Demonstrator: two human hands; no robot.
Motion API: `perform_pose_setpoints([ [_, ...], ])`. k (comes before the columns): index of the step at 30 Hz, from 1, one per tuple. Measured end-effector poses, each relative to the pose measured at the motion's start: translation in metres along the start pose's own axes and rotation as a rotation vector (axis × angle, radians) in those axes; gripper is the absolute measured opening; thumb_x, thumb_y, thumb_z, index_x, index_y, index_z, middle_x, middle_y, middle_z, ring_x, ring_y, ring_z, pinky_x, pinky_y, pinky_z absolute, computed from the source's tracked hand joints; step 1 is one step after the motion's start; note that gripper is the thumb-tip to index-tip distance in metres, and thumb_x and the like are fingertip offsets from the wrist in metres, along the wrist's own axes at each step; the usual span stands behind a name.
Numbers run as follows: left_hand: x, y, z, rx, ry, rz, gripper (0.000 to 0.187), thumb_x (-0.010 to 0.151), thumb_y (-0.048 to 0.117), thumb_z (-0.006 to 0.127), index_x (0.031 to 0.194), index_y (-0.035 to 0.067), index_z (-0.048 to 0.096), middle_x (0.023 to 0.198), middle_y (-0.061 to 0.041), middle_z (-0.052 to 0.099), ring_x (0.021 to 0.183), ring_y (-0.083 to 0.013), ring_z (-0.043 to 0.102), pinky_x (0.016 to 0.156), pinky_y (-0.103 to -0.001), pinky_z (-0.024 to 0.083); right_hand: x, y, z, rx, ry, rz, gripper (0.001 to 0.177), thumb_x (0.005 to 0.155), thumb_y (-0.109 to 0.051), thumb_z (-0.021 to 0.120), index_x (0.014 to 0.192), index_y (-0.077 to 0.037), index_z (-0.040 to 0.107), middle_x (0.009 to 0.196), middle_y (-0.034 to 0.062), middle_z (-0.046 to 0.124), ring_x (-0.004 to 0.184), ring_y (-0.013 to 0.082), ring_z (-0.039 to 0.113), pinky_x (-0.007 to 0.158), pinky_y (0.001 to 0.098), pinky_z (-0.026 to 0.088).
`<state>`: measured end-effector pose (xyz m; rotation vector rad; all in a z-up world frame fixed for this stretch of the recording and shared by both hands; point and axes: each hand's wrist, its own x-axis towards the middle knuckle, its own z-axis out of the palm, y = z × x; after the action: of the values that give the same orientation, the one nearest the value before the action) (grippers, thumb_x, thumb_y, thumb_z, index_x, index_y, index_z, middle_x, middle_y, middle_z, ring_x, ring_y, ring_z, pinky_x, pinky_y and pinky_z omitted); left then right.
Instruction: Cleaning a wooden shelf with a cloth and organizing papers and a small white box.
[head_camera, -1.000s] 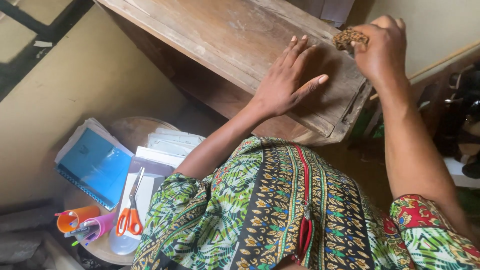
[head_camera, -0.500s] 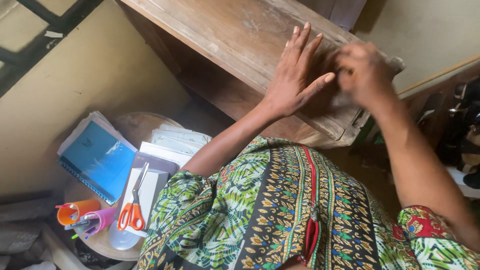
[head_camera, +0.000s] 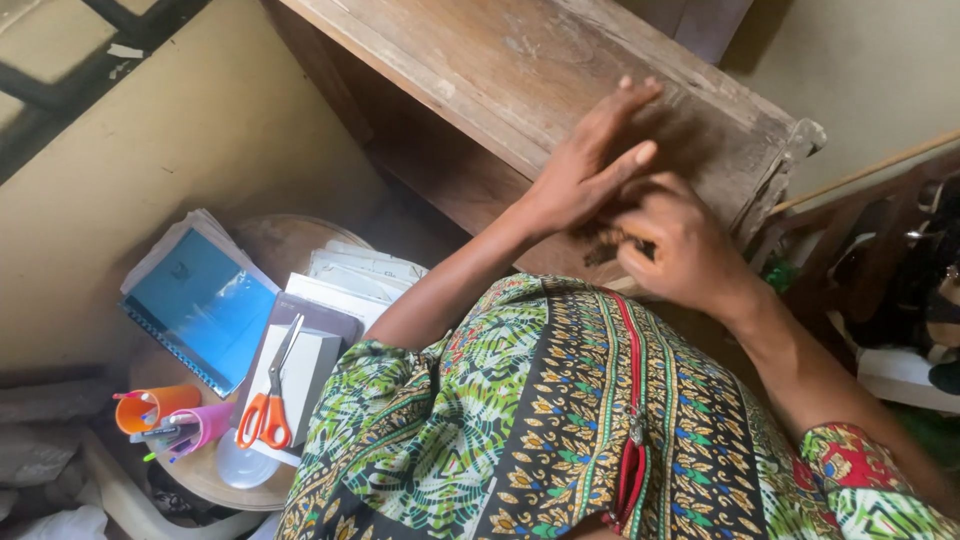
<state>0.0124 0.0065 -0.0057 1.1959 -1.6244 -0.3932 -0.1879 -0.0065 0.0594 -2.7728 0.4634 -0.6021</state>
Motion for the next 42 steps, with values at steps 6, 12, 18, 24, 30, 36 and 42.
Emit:
perform_pose_setpoints([
  [6,-0.032,0.052,-0.017,-0.117,-0.243,0.076,0.078,0.102,0.050,0.064,0.161,0.009,0.033,0.160,-0.017,0.048,0.147,-0.0343,0.050,0.125,-0.048,0.040,-0.006,0.001,-0.019,0.346,0.051,0.041,0.034,0.073,-0.002,0.080,0.106,-0.002,0.071,0.112,0.0102,0.071,0.111,0.0242,0.067,0.099,0.0374,0.053],
  [12,-0.048,0.038,-0.031,0.022,-0.095,0.102,0.061,0.104,0.031,0.076,0.156,0.018,0.048,0.145,-0.011,0.058,0.129,-0.0269,0.064,0.110,-0.035,0.054,0.005,-0.001,-0.016,0.271,0.176,0.116,0.049,0.086,-0.004,0.089,0.124,-0.006,0.058,0.129,0.0123,0.062,0.119,0.0250,0.064,0.101,0.0328,0.053],
  [18,-0.070,0.023,-0.020,0.574,0.061,0.267,0.061,0.094,0.026,0.078,0.149,0.026,0.053,0.154,-0.007,0.054,0.146,-0.0252,0.050,0.124,-0.052,0.022,-0.003,0.009,0.011,0.246,0.107,0.127,0.060,0.109,-0.036,0.057,0.154,0.001,0.045,0.153,0.0230,0.051,0.144,0.0392,0.050,0.122,0.0470,0.039],
  [24,-0.068,-0.027,-0.030,0.574,0.089,0.282,0.060,0.099,0.034,0.076,0.152,0.020,0.052,0.161,-0.010,0.046,0.155,-0.0282,0.036,0.128,-0.053,0.003,-0.003,0.012,0.024,0.164,0.049,0.097,0.085,0.106,-0.061,0.042,0.159,0.004,0.033,0.161,0.0286,0.039,0.153,0.0446,0.034,0.126,0.0532,0.028],
  [30,-0.064,-0.070,-0.070,0.681,0.215,0.233,0.042,0.105,0.034,0.061,0.144,0.019,0.058,0.160,-0.008,0.046,0.156,-0.0303,0.033,0.130,-0.052,-0.002,0.000,0.003,0.019,0.199,0.069,0.126,0.088,0.105,-0.066,0.038,0.157,0.004,0.038,0.163,0.0272,0.037,0.155,0.0450,0.031,0.127,0.0542,0.026],
  [36,-0.059,-0.131,-0.107,0.793,0.446,0.082,0.046,0.113,0.045,0.033,0.142,0.022,0.059,0.162,0.000,0.047,0.160,-0.0224,0.026,0.133,-0.049,-0.001,-0.002,0.003,0.019,0.185,0.081,0.112,0.088,0.104,-0.068,0.037,0.154,0.004,0.043,0.163,0.0248,0.038,0.156,0.0436,0.031,0.128,0.0549,0.025],
  [42,-0.049,-0.135,-0.150,0.703,0.533,-0.026,0.047,0.113,0.045,0.033,0.144,0.019,0.058,0.163,-0.002,0.047,0.161,-0.0230,0.025,0.134,-0.048,0.002,0.000,0.001,0.016,0.235,0.077,0.145,0.083,0.104,-0.068,0.039,0.148,0.001,0.052,0.163,0.0247,0.040,0.156,0.0440,0.032,0.127,0.0538,0.027],
])
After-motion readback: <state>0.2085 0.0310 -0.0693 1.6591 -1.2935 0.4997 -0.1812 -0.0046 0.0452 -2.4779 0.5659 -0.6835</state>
